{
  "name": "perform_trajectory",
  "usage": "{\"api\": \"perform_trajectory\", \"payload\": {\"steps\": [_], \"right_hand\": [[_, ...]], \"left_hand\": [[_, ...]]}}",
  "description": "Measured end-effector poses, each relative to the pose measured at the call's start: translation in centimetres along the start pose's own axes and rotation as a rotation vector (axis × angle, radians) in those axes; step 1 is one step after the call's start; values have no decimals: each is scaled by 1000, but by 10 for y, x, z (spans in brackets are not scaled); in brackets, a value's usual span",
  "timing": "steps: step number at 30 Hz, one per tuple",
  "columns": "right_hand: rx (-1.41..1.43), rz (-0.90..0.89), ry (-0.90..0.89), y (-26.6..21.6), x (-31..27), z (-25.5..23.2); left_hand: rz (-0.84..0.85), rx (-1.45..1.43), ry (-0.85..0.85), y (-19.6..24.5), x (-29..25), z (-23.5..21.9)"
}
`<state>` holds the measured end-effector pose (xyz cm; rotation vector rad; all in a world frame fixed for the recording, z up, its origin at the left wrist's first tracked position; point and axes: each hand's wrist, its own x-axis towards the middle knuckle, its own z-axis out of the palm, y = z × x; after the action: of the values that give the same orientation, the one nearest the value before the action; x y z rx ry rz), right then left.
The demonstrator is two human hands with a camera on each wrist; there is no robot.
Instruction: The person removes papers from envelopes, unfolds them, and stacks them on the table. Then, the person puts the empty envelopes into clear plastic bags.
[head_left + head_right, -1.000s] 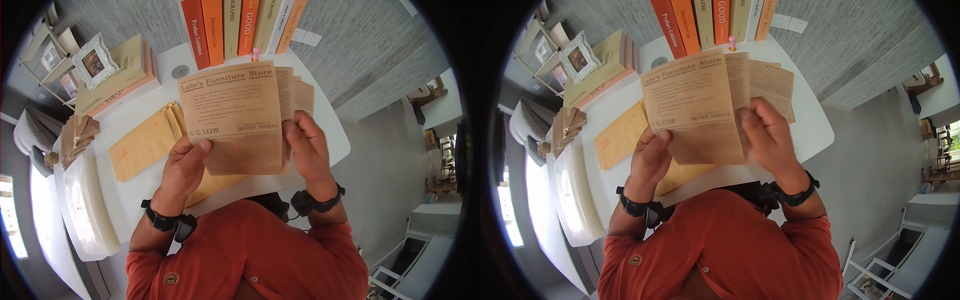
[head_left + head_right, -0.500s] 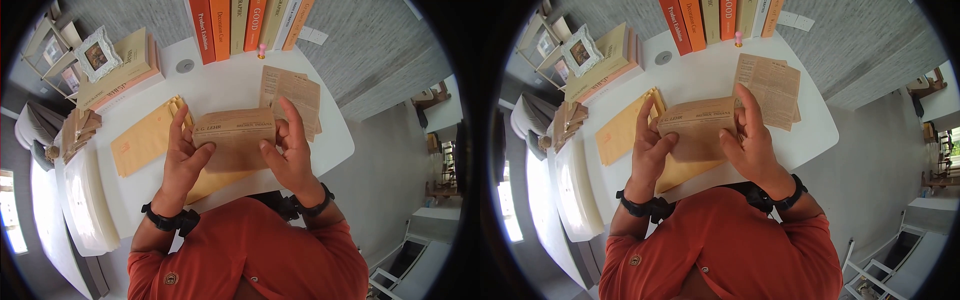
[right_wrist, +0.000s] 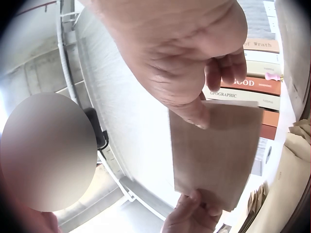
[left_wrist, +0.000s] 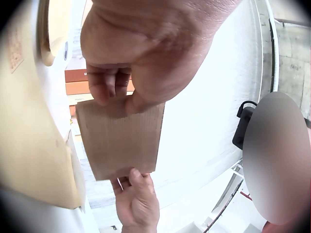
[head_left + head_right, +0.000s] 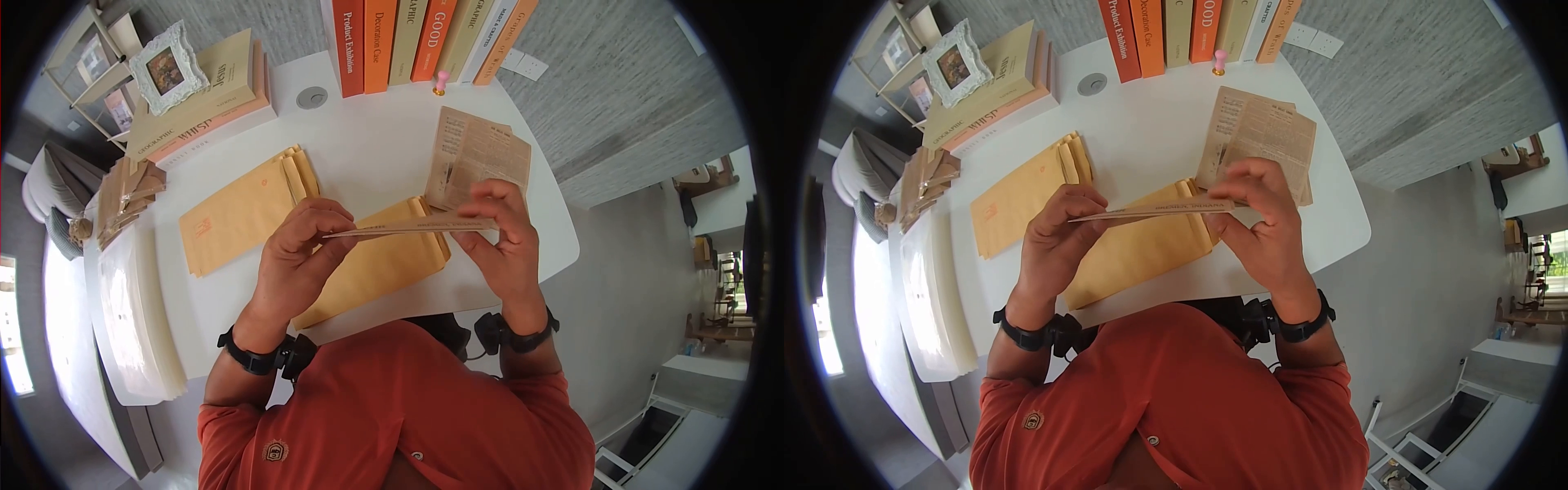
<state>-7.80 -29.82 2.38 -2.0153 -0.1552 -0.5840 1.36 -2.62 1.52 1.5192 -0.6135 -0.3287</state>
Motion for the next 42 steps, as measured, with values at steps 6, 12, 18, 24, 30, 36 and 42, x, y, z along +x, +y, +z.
{"api": "perform_trajectory", "payload": {"steps": [6,12,18,24,30,36,42], "right_hand": [[204,277,330,25,-8,-18],[-46,397,358,81,-31,-46],[130,360,477,65,-34,-46],[350,374,350,10,-34,-40],[253,287,283,21,-33,-20],[176,246,253,31,-36,-9],[155,235,236,36,-41,-7]], "left_hand": [[110,570,-35,4,1,11],[52,1073,-253,-15,-11,25],[35,1042,-267,-13,-10,26],[56,1007,-221,-4,-12,22],[81,1091,-163,-8,-11,20],[-9,1094,-277,-12,-7,19],[-14,1078,-271,-13,-11,24]]}}
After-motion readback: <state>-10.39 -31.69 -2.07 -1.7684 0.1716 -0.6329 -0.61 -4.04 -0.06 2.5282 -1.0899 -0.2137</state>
